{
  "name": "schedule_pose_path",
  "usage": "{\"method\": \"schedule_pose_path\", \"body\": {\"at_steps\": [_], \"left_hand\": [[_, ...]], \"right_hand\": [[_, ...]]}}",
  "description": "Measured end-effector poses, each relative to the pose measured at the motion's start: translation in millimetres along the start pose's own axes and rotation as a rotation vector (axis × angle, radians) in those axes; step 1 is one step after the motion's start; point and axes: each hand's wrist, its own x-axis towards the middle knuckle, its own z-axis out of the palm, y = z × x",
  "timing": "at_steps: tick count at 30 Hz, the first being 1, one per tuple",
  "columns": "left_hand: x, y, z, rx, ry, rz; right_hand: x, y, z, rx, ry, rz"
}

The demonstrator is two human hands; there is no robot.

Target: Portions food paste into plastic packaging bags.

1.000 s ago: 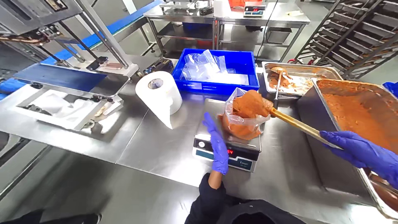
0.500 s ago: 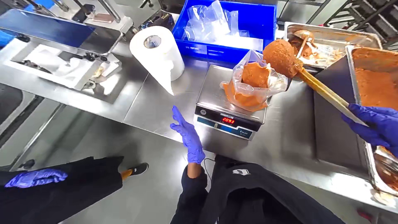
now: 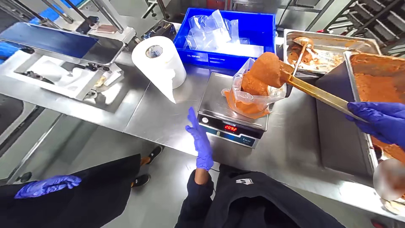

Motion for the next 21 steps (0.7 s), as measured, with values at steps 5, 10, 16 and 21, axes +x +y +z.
{"method": "schedule_pose_path", "body": {"at_steps": [5,10,16,21], "left_hand": [[8.0,0.6,56.7,-0.074,-0.261,0.052],[20.2,4.0,101.7,-0.012,-0.326,0.027],[15.2,0.4,107.8,0.328,-0.320,0.033],[19.8,9.0,115.5,0.396,-0.332,0.017]], "right_hand": [[7.7,-25.2,-11.6,-0.694,0.192,-0.329],[18.9,-82.8,13.5,-1.125,0.163,-0.388],[41.8,-97.6,31.2,-0.895,-0.325,-0.110],[40.1,-36.3,20.6,-0.372,-0.355,0.087]]}}
